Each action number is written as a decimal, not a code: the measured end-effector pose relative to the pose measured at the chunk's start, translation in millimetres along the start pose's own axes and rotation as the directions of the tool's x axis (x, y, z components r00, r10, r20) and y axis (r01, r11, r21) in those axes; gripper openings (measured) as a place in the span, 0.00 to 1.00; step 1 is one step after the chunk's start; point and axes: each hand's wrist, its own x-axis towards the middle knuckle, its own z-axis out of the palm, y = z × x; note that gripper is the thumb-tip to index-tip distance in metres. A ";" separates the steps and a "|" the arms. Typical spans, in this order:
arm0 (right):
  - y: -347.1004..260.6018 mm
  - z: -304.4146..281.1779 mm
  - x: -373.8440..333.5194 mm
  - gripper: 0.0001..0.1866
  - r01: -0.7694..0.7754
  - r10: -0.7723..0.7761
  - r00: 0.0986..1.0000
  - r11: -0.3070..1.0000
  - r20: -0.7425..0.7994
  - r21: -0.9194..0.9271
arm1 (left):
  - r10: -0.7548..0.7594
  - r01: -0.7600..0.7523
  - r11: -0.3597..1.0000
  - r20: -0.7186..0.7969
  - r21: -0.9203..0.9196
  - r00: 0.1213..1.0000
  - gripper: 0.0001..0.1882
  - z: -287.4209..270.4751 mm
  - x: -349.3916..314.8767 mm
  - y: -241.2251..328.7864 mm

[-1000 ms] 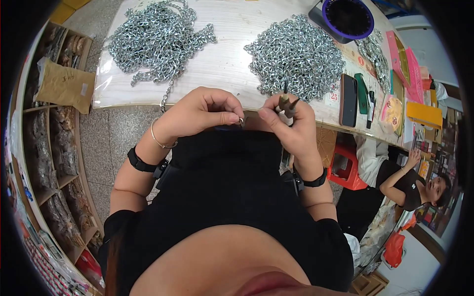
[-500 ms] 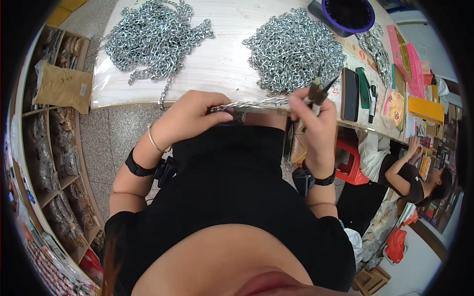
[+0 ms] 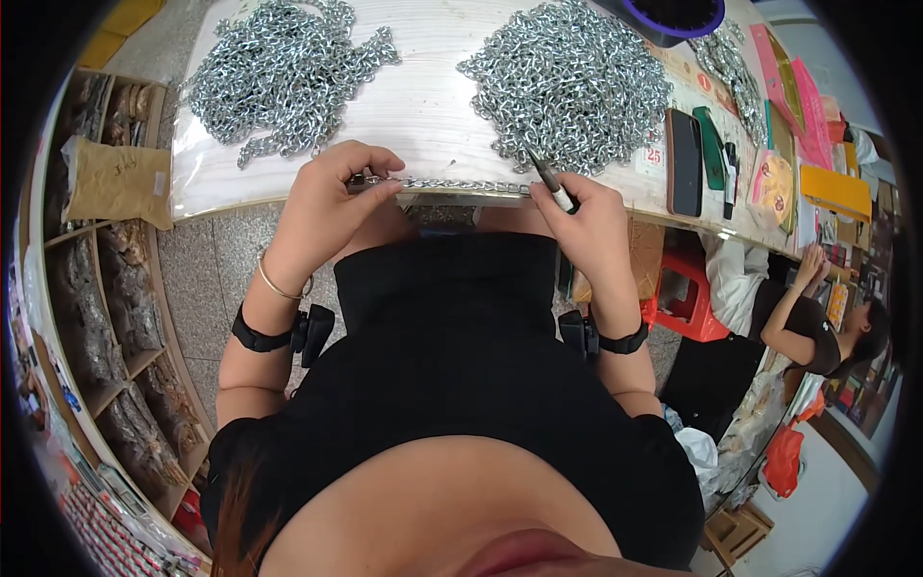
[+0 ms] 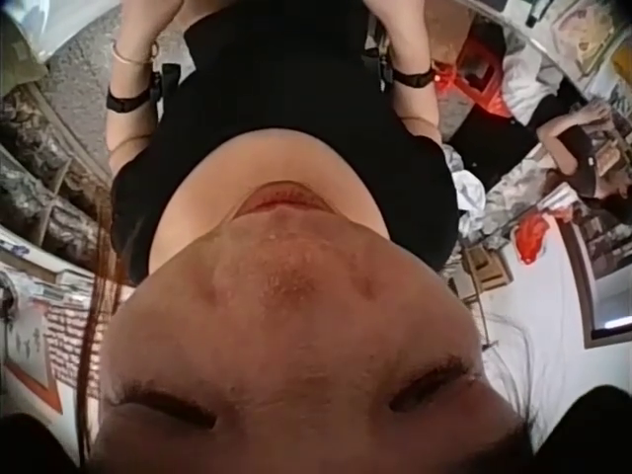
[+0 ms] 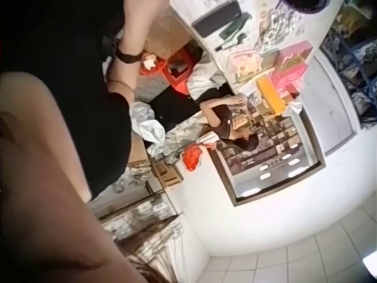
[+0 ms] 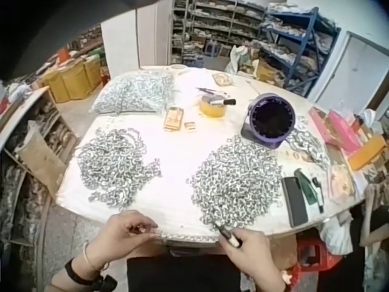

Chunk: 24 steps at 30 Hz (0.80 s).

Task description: Assemble silver-colored metal jewelry chains by connecting links using pliers.

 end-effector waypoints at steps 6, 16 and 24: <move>-0.2 0.3 1.1 0.16 0.011 -0.011 1.000 0.996 0.007 -0.083 | 0.041 -0.044 0.971 0.018 0.234 0.999 0.07 8.3 -1.6 -5.6; -0.6 -2.6 7.5 0.17 -0.009 0.019 0.996 0.994 0.090 -0.108 | 0.491 -0.465 0.753 0.073 0.466 0.868 0.09 4.4 1.7 -11.3; -1.9 -6.7 10.2 0.18 -0.013 0.027 0.992 0.994 0.124 -0.107 | 0.197 -0.173 0.955 -0.078 0.242 0.977 0.08 15.6 -2.1 -10.1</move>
